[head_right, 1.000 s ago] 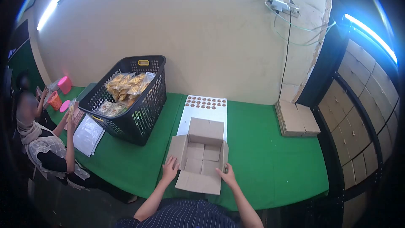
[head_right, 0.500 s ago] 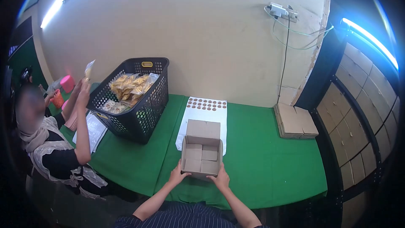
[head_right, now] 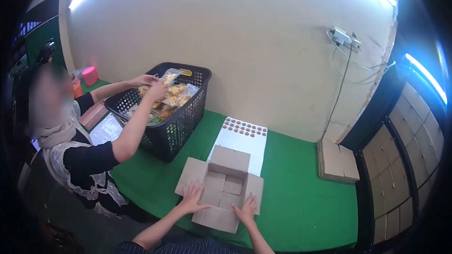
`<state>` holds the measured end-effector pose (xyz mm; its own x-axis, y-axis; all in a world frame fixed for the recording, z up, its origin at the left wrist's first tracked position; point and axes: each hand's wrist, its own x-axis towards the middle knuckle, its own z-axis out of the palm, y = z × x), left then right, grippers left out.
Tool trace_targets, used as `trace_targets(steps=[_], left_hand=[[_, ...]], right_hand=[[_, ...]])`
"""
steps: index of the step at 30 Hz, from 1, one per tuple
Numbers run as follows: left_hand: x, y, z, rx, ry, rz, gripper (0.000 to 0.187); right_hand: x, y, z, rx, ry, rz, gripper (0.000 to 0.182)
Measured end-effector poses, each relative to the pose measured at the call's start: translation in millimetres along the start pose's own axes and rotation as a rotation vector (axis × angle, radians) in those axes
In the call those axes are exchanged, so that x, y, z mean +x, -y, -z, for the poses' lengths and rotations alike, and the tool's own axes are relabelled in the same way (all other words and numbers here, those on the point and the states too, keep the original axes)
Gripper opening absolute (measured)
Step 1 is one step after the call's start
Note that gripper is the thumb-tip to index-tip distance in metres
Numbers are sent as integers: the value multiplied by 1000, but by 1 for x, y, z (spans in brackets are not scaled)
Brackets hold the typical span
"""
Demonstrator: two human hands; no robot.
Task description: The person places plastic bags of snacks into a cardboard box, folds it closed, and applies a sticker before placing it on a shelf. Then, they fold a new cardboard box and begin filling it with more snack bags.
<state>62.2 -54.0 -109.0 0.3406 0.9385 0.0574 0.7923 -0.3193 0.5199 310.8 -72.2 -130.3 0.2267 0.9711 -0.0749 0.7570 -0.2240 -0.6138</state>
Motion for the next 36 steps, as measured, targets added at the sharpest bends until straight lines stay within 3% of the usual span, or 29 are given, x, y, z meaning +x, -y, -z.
trace_targets(steps=[4,6,8,11,14,17,18,21,22,31,33,36], left_hand=[[11,13,-34,149,80,-22,89],[11,25,-50,103,127,2,84],[7,29,-50,3,47,-69,76],[13,52,-73,-55,-47,-150,67],[15,53,-76,-146,-83,-192,63],[14,43,-55,1,36,-156,52],[13,40,-50,-37,-115,-257,38],[15,50,-60,-189,24,-182,44],[20,56,-62,-273,-107,-235,39],[49,70,-54,-180,-171,-327,43],[46,65,-46,-282,-120,-269,43],[40,74,-39,-163,-47,-275,42]], right_hand=[[37,22,0,-92,-194,255,88],[60,38,-2,-35,-189,389,81],[111,55,-19,-24,-238,523,64],[149,49,-52,-280,-289,670,57],[159,57,-71,-288,-380,543,43],[164,61,-70,-253,-406,493,33],[167,57,-72,-259,-397,497,33],[176,58,-70,-241,-380,513,32],[177,60,-70,-239,-371,479,33],[198,68,-79,-167,-457,388,40],[194,65,-84,-172,-530,399,39],[177,78,-84,-115,-543,323,37]])
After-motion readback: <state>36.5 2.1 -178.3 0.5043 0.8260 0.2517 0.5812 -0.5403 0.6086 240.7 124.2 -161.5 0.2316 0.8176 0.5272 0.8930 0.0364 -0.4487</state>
